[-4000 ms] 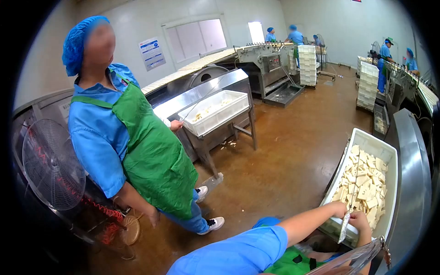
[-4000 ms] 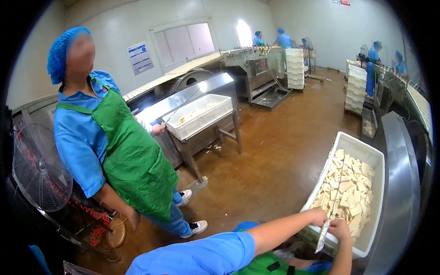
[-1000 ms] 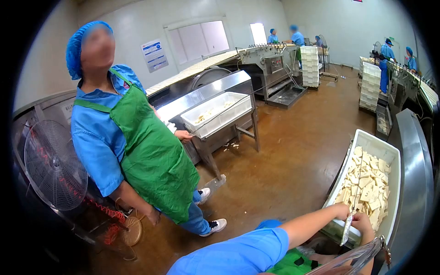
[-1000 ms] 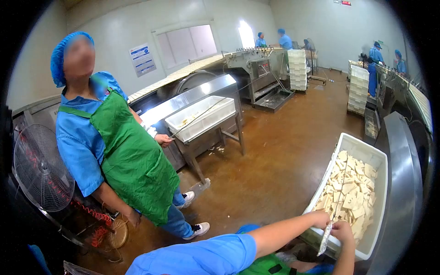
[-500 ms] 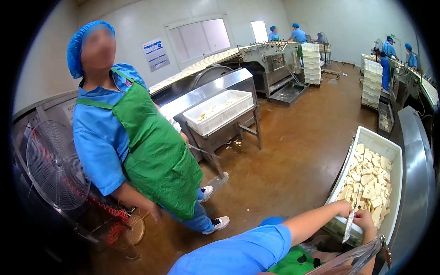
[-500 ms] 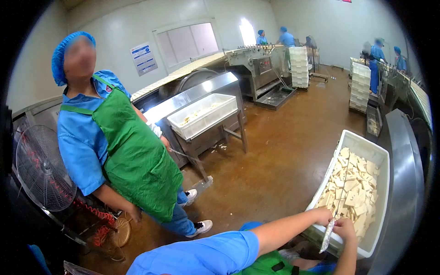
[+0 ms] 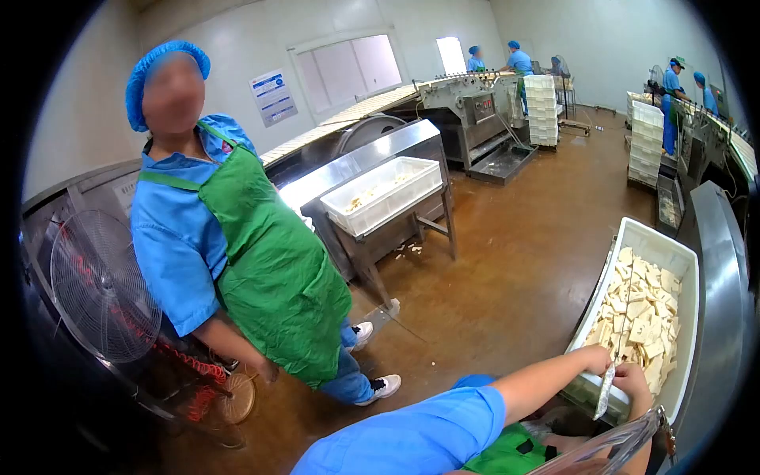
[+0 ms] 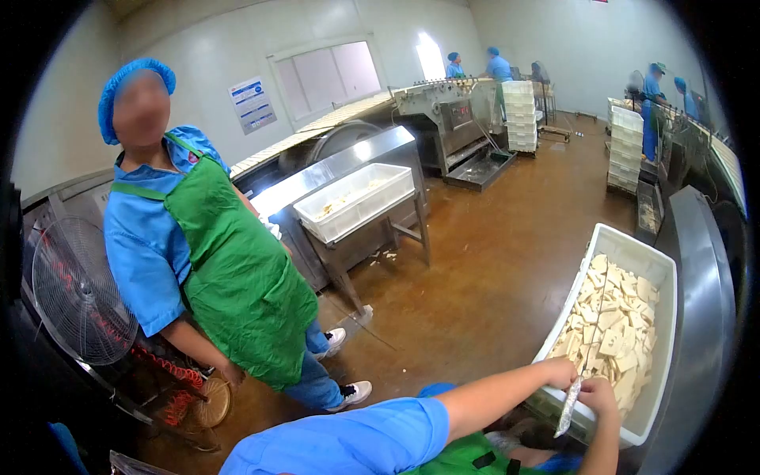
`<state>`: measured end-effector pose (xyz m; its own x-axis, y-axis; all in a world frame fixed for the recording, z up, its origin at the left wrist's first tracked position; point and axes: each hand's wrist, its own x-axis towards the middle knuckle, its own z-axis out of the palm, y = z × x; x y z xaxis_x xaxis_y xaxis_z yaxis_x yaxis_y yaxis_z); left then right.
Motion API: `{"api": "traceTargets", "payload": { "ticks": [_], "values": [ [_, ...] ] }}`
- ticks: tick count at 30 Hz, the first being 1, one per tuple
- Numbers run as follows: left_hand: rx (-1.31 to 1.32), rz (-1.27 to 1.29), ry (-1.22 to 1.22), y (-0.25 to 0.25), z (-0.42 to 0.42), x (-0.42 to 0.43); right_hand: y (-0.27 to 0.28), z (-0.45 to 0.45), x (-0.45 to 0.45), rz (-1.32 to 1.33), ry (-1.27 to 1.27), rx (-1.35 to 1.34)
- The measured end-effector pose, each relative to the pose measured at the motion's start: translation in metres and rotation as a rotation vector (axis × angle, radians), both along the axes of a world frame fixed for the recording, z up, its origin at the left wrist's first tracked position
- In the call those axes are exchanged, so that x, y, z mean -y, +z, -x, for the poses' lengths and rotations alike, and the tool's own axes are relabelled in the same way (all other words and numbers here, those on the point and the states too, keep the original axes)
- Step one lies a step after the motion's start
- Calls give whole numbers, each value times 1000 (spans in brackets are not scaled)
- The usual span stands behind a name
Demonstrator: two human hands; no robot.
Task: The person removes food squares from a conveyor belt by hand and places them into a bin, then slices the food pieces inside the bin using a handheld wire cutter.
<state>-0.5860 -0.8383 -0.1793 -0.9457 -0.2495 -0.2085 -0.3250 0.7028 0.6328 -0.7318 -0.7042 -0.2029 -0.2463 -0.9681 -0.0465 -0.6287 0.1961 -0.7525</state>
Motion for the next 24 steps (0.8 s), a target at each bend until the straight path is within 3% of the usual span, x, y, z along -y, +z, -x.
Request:
{"api": "traceTargets", "payload": {
  "ticks": [3, 4, 7, 10, 13, 19, 24],
  "values": [
    [4, 76, -22, -4, 5, 1, 17, -10, -2, 9, -11, 54],
    [-21, 62, -30, -6, 6, 3, -12, 10, 2, 4, 6, 76],
    [-28, 64, -10, -8, 7, 3, 19, -11, 0, 5, -16, 92],
    [-46, -19, 28, -4, 3, 2, 20, -10, 0, 24, -4, -52],
    [-42, -8, 32, -2, 2, 1, 28, -16, -1, 11, -20, 14],
    [-91, -18, 47, 10, -4, -2, -12, 9, 3, 32, -43, 59],
    [-95, -16, 56, 10, -4, -2, 4, -1, 2, 28, -70, 14]
  ]
}}
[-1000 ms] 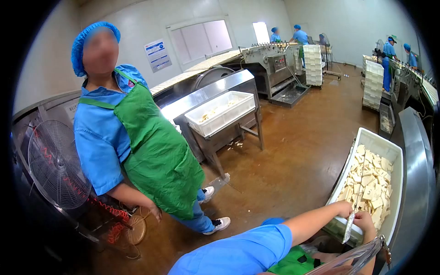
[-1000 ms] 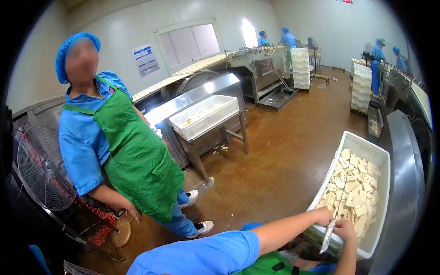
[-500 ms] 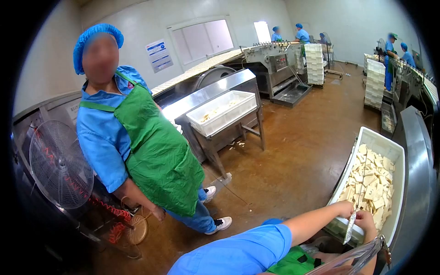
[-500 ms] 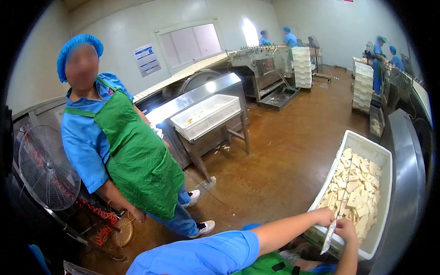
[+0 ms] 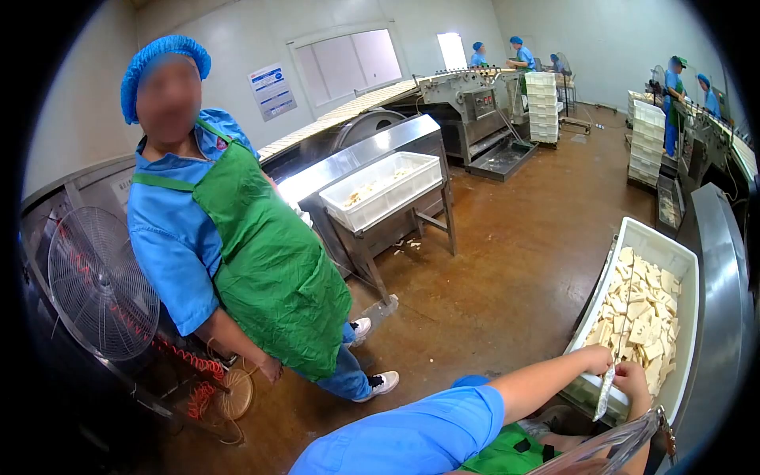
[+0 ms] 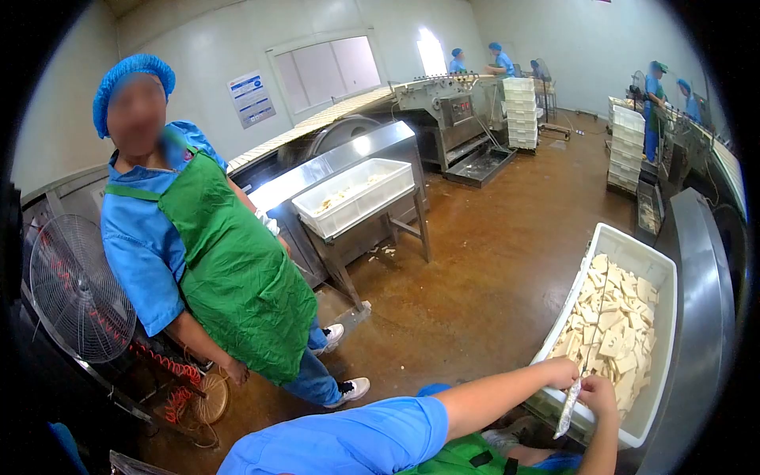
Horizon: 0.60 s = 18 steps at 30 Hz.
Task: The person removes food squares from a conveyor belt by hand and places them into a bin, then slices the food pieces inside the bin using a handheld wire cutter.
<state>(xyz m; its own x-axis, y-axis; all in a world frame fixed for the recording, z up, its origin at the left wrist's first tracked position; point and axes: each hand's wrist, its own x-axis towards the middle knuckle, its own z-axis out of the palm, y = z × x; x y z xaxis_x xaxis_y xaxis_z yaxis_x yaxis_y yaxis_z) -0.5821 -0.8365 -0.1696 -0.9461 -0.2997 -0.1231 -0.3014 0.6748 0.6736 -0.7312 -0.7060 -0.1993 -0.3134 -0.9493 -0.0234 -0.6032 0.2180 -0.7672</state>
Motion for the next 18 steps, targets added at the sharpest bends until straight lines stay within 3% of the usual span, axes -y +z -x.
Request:
{"api": "traceTargets", "payload": {
  "ticks": [18],
  "values": [
    [72, -10, -59, -6, 8, 3, 14, -8, 0, -15, -20, -123]
  ]
}}
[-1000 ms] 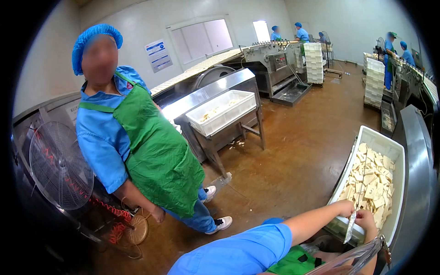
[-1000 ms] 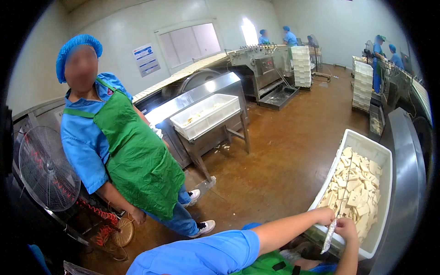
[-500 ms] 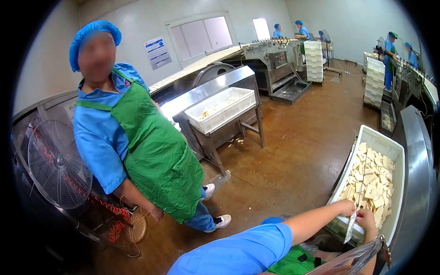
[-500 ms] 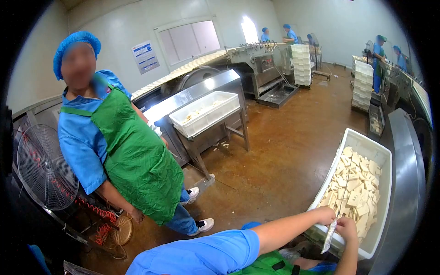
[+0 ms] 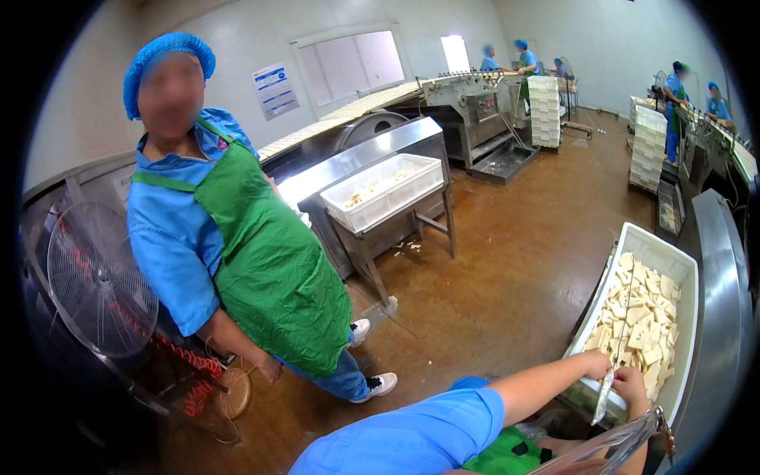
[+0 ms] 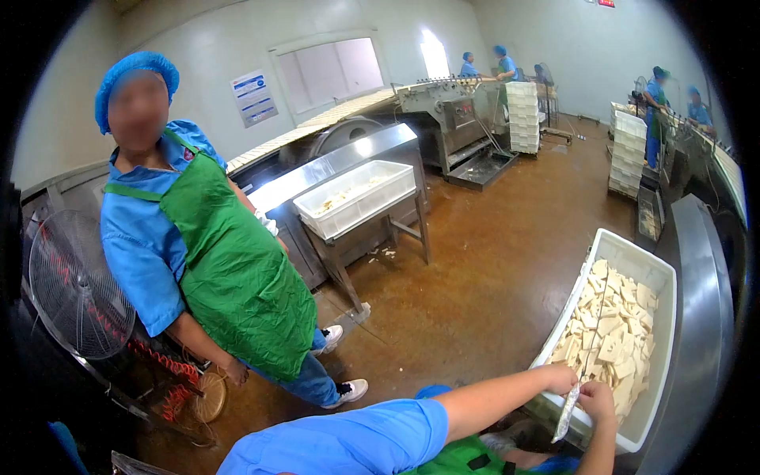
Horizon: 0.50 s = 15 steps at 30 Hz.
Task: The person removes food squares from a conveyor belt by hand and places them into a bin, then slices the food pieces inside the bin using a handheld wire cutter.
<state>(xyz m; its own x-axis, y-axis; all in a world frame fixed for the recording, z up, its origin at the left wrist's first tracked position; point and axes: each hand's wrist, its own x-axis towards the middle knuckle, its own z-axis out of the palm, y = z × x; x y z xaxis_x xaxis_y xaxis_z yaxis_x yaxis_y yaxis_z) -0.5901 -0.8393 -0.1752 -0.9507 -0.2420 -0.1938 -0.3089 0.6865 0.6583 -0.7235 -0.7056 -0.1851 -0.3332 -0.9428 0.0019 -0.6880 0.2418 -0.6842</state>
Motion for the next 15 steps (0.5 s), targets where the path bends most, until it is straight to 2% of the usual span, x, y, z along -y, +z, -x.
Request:
{"api": "traceTargets", "payload": {
  "ticks": [10, 15],
  "values": [
    [-10, 28, -32, -18, 8, 5, -18, 12, 1, -13, 43, 104],
    [16, 23, -14, -4, 0, 1, -27, 14, 5, 28, 66, 69]
  ]
}}
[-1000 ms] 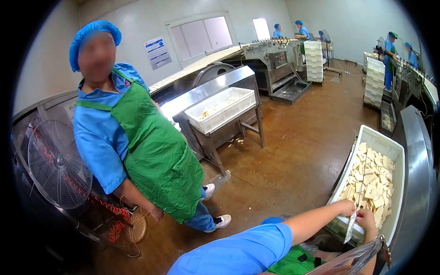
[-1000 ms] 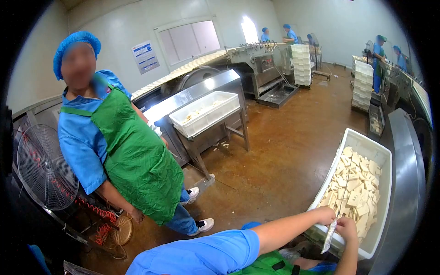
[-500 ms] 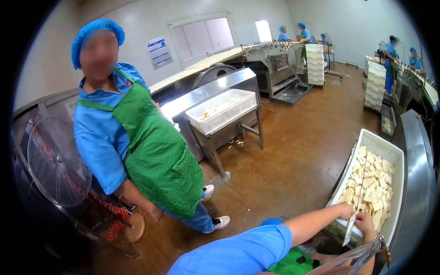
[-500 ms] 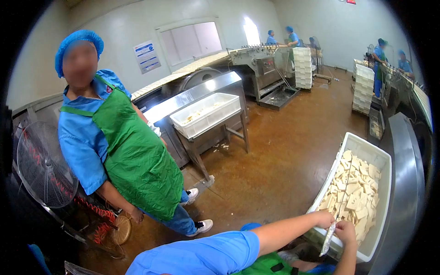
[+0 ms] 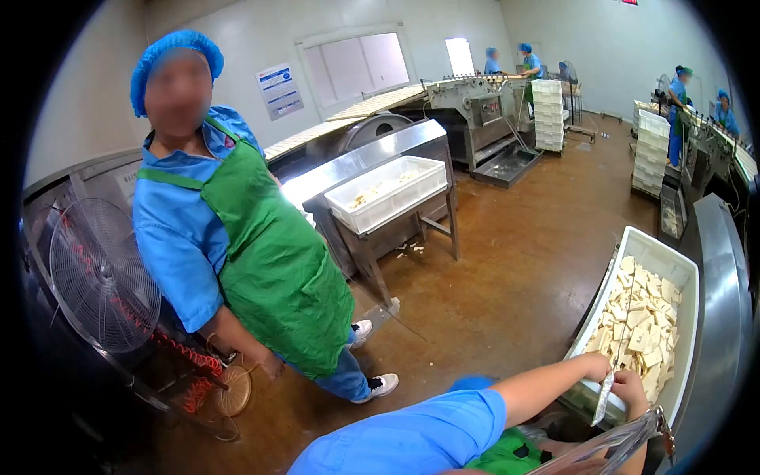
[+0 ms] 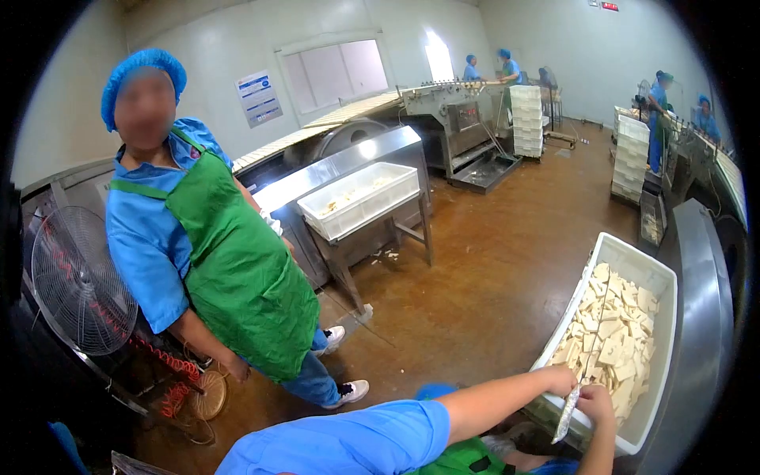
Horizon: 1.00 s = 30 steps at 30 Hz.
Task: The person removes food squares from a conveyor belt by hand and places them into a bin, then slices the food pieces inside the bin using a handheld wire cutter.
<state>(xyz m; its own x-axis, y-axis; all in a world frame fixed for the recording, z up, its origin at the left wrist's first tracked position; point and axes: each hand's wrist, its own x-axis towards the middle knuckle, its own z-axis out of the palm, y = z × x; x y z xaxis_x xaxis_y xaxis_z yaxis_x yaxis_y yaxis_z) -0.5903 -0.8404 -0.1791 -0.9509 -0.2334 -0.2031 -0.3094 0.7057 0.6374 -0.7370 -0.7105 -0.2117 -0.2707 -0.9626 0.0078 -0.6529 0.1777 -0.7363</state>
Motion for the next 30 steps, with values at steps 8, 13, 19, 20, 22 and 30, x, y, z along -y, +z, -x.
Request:
{"api": "traceTargets", "payload": {
  "ticks": [8, 13, 19, 20, 22, 30],
  "values": [
    [18, 30, 83, 6, -6, -4, 7, -3, -3, -51, 15, 69],
    [-23, 77, 40, -4, 0, 1, 15, -7, -2, -168, -73, -20],
    [-23, 68, 40, 10, -9, -4, 10, -7, -4, -139, -79, -68],
    [-32, 95, 30, 9, -7, -3, 10, -6, -3, -92, -81, -86],
    [-69, 76, 37, 6, -5, -1, 13, -4, -3, -125, -80, -130],
    [-34, 127, 34, 3, -4, -2, 17, -2, -5, -120, -49, -239]
  ]
}}
